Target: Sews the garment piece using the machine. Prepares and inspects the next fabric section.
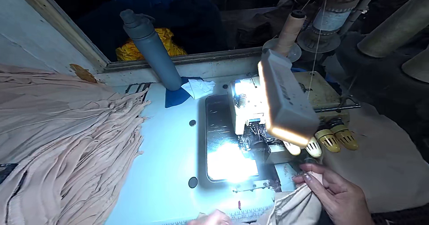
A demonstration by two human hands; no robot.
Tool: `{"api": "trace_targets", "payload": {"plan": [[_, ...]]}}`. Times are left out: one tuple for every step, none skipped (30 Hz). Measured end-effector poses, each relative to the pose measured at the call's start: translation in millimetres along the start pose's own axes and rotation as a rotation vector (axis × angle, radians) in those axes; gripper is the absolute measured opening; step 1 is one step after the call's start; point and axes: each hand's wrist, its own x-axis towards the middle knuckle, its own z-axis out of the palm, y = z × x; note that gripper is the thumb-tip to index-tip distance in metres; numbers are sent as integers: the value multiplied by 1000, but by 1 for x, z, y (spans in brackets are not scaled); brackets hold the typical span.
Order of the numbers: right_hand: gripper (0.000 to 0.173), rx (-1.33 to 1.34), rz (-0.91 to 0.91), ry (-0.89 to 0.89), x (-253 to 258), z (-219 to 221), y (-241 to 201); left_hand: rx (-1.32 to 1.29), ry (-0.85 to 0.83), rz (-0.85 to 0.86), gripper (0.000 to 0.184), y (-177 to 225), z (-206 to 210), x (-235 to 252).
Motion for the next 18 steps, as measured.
{"api": "trace_targets", "payload": {"plan": [[30, 137, 20, -11, -3, -3, 2, 1, 29, -79, 26, -2, -17, -2], [35, 265, 50, -24, -6, -5, 2, -18, 103, -102, 25, -11, -32, -6], [37, 367, 89, -29, -9, -6, 1, -54, 196, -91, 24, -23, -47, -10], [36, 435, 124, -31, -11, -6, -1, -93, 290, -67, 23, -36, -62, -13], [32, 474, 142, -42, -13, -7, -3, -111, 367, -42, 24, -47, -79, -16], [27, 488, 137, -60, -15, -7, -4, -101, 437, -15, 26, -54, -96, -17], [23, 488, 120, -86, -15, -7, -5, -75, 504, -4, 29, -57, -113, -18], [22, 488, 100, -109, -16, -8, -6, -55, 576, -8, 30, -57, -129, -19], [21, 488, 80, -124, -16, -7, -7, -39, 657, -36, 31, -52, -142, -20], [21, 489, 65, -130, -16, -7, -8, -36, 742, -65, 30, -44, -151, -19], [20, 494, 53, -130, -15, -6, -9, -31, 820, -88, 29, -38, -160, -18], [19, 501, 42, -130, -15, -6, -9, 12, 884, -115, 26, -31, -166, -17], [18, 506, 34, -125, -14, -5, -9, 75, 920, -136, 22, -25, -171, -16], [17, 513, 31, -117, -13, -3, -8, 138, 908, -143, 23, -25, -177, -17], [17, 518, 31, -113, -13, -1, -8, 221, 833, -151, 32, -26, -181, -21], [17, 518, 32, -111, -12, 3, -9, 290, 718, -143, 45, -27, -182, -24], [18, 518, 31, -119, -13, 7, -12, 328, 596, -97, 52, -28, -178, -26], [19, 516, 27, -139, -14, 13, -17, 312, 472, -37, 53, -24, -166, -25]]}}
